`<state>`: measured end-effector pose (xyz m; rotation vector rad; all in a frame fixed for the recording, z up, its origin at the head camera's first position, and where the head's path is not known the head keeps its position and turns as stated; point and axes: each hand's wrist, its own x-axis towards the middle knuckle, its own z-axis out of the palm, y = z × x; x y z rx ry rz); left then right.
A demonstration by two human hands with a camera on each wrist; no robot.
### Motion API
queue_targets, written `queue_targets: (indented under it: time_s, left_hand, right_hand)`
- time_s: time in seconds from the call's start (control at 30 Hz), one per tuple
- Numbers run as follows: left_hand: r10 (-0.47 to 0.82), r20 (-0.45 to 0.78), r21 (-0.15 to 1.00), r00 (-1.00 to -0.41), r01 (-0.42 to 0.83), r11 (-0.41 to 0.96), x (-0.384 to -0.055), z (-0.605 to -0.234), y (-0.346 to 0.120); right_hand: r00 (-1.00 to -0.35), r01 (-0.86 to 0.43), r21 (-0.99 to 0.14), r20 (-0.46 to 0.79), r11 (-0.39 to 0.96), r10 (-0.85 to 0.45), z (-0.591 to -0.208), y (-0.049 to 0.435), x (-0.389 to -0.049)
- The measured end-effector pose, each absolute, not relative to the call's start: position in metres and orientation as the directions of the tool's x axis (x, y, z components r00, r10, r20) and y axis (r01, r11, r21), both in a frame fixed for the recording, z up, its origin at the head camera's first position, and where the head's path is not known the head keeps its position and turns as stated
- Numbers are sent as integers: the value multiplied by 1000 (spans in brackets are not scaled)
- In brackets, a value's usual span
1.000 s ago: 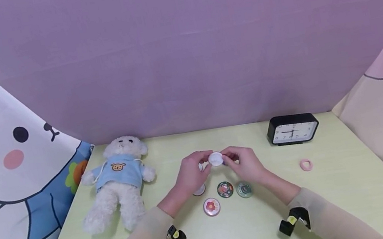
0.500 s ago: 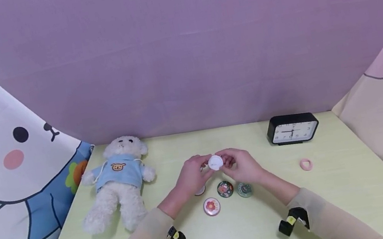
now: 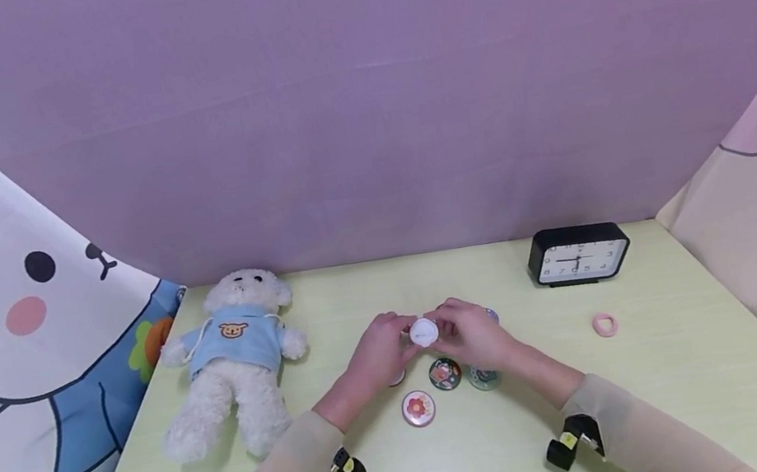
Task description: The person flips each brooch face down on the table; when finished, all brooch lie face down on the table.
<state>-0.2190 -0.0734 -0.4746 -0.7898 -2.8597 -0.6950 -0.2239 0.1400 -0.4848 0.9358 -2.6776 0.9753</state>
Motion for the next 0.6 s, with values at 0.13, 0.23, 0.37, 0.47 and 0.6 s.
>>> queue_targets:
  time_s: [0.13,0.23,0.37,0.47,0.6]
  left_hand:
    - [459,193,394,-867,497,773,-218,-475,-72]
    - [463,174,384,-869,493,781,-217,-475,-70]
    - [471,143,362,-870,489,793,-217,-477,-69]
    - [483,147,353,-863,502,790,-218,-479,-70]
    - [488,171,349,-856,515,783,-219,-481,-75]
  right_hand:
    - [-799,-597,-518,311,613,-515,-487,139,-224]
    - [-799,-597,-502,297,626,-524,-488,139,-223]
    - [-799,-595,-478,269,646,-538,-488,139,-222]
    - [-808,-583,-457,237,672,-539,-489,136,-221]
    - [-803,-589,-429,216,685,-555,-487,130,-223]
